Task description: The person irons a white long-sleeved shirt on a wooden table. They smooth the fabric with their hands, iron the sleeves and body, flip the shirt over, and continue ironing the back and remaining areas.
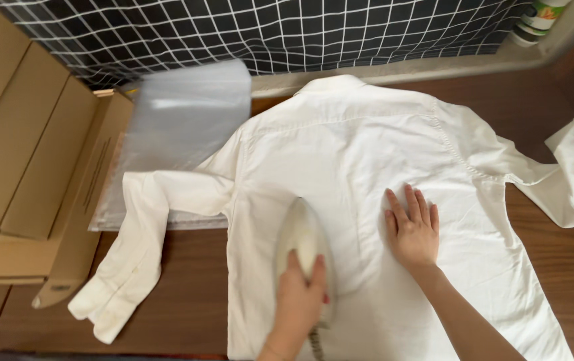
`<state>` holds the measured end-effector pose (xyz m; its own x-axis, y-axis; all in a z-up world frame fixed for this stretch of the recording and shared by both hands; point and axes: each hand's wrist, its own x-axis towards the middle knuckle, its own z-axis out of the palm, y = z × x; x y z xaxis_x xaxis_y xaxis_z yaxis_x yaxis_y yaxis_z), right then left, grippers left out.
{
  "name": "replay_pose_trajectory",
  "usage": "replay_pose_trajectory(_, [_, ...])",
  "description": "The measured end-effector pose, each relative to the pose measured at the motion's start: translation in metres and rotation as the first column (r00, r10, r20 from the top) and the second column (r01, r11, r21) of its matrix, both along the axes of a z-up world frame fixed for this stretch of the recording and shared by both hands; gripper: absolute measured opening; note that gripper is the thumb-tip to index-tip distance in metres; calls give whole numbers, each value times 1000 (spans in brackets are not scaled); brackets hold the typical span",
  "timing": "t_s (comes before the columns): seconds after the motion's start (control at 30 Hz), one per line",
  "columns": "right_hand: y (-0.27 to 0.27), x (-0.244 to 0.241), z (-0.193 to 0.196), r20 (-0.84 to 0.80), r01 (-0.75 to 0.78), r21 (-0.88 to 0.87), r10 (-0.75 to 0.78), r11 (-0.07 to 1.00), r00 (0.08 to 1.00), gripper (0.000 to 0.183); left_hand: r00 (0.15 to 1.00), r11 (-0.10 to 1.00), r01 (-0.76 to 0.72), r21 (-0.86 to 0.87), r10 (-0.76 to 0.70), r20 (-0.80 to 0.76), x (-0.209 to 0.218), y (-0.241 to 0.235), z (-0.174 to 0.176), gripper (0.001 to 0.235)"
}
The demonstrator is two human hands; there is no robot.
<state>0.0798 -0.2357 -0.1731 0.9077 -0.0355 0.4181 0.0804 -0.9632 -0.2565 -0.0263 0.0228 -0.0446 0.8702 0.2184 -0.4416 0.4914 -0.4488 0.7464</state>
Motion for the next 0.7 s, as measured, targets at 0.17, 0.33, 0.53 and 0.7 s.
replay_pose_trajectory(0.17, [-4, 4, -5, -50, -19, 30, 21, 999, 999, 53, 962, 961, -270, -54, 272, 27, -15, 69, 14, 33])
replay_pose_trajectory(0.33, [-7, 6, -13, 58, -41, -16, 42, 999, 997, 51, 961, 942, -271, -196, 278, 6, -36, 84, 65, 34])
replay_pose_trajectory(0.53, [-5, 15, -13, 22, -57, 257, 53, 965, 998, 51, 925, 928, -354, -114, 365, 102, -48, 101, 53, 57])
replay_pose_trajectory(0.7, [127, -54, 76, -79, -183, 870, 495, 458, 865, 56, 891, 888, -402, -225, 435, 127, -42, 131, 13, 60])
